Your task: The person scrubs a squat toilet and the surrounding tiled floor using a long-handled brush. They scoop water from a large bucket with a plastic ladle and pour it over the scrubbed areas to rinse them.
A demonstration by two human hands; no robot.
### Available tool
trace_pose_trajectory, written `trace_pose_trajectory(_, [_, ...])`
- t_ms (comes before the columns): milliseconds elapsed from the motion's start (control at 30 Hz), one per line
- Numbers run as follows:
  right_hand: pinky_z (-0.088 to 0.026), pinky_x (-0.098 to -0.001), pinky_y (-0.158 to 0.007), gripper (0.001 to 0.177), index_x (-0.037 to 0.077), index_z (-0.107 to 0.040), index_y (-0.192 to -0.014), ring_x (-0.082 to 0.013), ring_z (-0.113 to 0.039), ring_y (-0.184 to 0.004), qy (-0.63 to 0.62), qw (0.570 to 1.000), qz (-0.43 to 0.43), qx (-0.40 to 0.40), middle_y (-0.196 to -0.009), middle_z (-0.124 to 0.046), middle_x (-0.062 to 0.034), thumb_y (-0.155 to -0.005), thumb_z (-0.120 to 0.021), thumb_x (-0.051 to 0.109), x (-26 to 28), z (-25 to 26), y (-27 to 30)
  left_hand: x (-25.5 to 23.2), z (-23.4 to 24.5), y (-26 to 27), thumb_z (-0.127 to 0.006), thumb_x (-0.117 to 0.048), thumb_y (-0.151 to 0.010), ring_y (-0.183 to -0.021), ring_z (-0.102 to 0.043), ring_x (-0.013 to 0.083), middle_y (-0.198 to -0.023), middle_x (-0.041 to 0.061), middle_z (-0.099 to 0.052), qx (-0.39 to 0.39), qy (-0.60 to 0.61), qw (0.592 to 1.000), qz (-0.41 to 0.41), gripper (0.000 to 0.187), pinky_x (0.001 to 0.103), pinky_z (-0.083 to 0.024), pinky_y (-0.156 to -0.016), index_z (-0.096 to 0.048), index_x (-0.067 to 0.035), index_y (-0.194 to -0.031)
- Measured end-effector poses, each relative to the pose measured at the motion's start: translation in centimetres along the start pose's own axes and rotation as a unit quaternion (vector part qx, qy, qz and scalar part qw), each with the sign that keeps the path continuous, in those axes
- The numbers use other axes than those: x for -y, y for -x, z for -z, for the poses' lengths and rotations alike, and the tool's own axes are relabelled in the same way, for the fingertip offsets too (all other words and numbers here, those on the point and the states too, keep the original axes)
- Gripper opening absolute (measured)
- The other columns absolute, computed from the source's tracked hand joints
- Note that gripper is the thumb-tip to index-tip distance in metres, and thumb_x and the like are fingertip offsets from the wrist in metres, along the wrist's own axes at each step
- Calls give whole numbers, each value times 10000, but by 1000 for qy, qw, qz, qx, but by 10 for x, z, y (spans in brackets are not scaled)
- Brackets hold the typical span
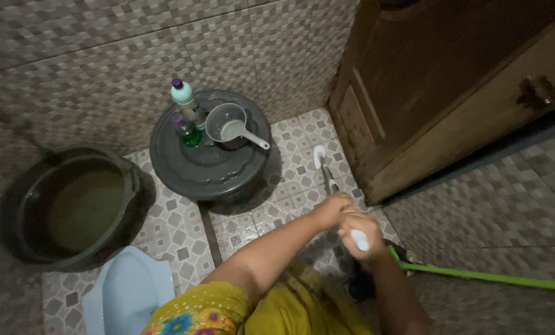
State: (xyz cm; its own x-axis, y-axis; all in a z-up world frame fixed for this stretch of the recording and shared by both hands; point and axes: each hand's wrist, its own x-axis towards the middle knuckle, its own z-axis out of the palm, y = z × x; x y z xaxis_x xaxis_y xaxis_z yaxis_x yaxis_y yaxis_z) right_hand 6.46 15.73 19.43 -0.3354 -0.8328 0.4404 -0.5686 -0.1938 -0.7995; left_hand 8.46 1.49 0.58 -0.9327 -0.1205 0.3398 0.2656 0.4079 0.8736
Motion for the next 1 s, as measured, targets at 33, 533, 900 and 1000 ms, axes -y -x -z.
trace_pose_trajectory(33, [-464,-384,-691,142,37,-523,-693,-302,-556,-664,0,1000,2,6,-693,-556,-119,-753,-644,81,-6,-6,0,8,1,-3,-733,-129,-740,-849,-640,371,-858,186,-647,12,-20,1000,4,137,440,-509,-762,-648,-34,-789])
trace_pose_trajectory(533, [-570,-344,-650,215,68,-588,-719,-235,-699,-653,-24,997,65,-34,-734,-671,-90,-893,-644,180,38,-5,38,-37,-15,55,-683,-219,-905,-944,-669,325,-925,128,-695,29,-54,997,-44,144,426,-534,-911,-695,-75,-906])
trace_pose_trajectory(900, [-466,-397,-696,148,48,-503,-721,-303,-545,-677,-29,998,42,40,-722,-540,-113,-797,-630,47,-1,-30,-16,28,30,19,-741,-213,-732,-949,-642,359,-922,150,-686,14,-116,993,8,162,460,-528,-831,-695,-89,-825])
trace_pose_trajectory(1000, [-450,-377,-633,184,60,-526,-685,-267,-557,-617,-57,996,6,67,-684,-560,-87,-835,-633,63,46,-1,-11,-24,22,34,-731,-260,-799,-906,-658,342,-879,131,-691,33,-122,992,6,164,450,-532,-812,-690,-101,-790])
